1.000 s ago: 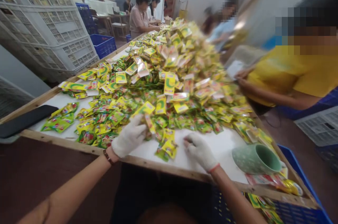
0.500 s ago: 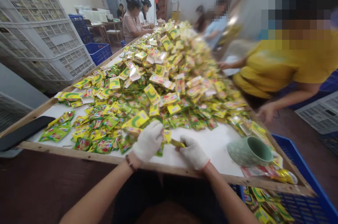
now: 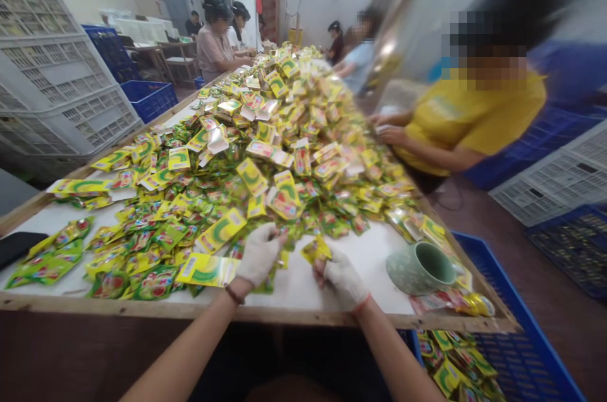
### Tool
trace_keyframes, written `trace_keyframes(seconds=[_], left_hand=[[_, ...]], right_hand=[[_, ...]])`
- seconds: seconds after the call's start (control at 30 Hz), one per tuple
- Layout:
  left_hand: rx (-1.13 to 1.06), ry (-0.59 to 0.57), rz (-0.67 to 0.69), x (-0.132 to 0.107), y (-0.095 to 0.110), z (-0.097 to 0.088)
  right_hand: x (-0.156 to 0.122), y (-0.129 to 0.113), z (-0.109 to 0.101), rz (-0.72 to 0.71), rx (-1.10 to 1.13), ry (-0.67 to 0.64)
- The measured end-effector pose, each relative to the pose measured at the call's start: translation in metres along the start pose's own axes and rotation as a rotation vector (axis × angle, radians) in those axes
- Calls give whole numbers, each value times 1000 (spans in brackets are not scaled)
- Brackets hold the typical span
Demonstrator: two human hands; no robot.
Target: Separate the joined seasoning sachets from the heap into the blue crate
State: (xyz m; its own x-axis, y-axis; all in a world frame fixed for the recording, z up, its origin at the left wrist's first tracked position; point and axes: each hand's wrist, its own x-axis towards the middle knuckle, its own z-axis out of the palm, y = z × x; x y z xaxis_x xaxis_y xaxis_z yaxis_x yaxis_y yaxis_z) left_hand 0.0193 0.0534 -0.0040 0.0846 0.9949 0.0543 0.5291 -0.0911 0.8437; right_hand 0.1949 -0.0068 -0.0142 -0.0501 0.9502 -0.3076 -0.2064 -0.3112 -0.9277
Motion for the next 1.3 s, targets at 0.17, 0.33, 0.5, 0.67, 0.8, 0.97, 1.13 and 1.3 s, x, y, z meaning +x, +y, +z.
trace_keyframes(seconds=[0.17,0.33,0.5,0.67,0.8,0.97,1.13,1.3], left_hand=[[-521,-161,-242,-36,-5,-2],[-555,-242,-310,-47,-9,-15],[-549,-287,-336,-53,-7,-24],[-197,-267,-175,-70,1,-43],[464,-158,214,-73,-13,-95],[869,-231,323,-60,-50,-146],[503,-267,180,-50,-34,-137],[347,-477,121,-41,-2,-97]], right_hand=[[-1,-1,12,174,-76,-170],[2,-8,20,254,-179,-266],[1,-10,30,106,-305,-221],[-5,-10,48,52,-189,-252],[-3,-5,42,63,-242,-109],[0,6,28,76,-248,-52],[-7,-4,36,34,-119,-119],[-8,-24,48,7,-133,-211]])
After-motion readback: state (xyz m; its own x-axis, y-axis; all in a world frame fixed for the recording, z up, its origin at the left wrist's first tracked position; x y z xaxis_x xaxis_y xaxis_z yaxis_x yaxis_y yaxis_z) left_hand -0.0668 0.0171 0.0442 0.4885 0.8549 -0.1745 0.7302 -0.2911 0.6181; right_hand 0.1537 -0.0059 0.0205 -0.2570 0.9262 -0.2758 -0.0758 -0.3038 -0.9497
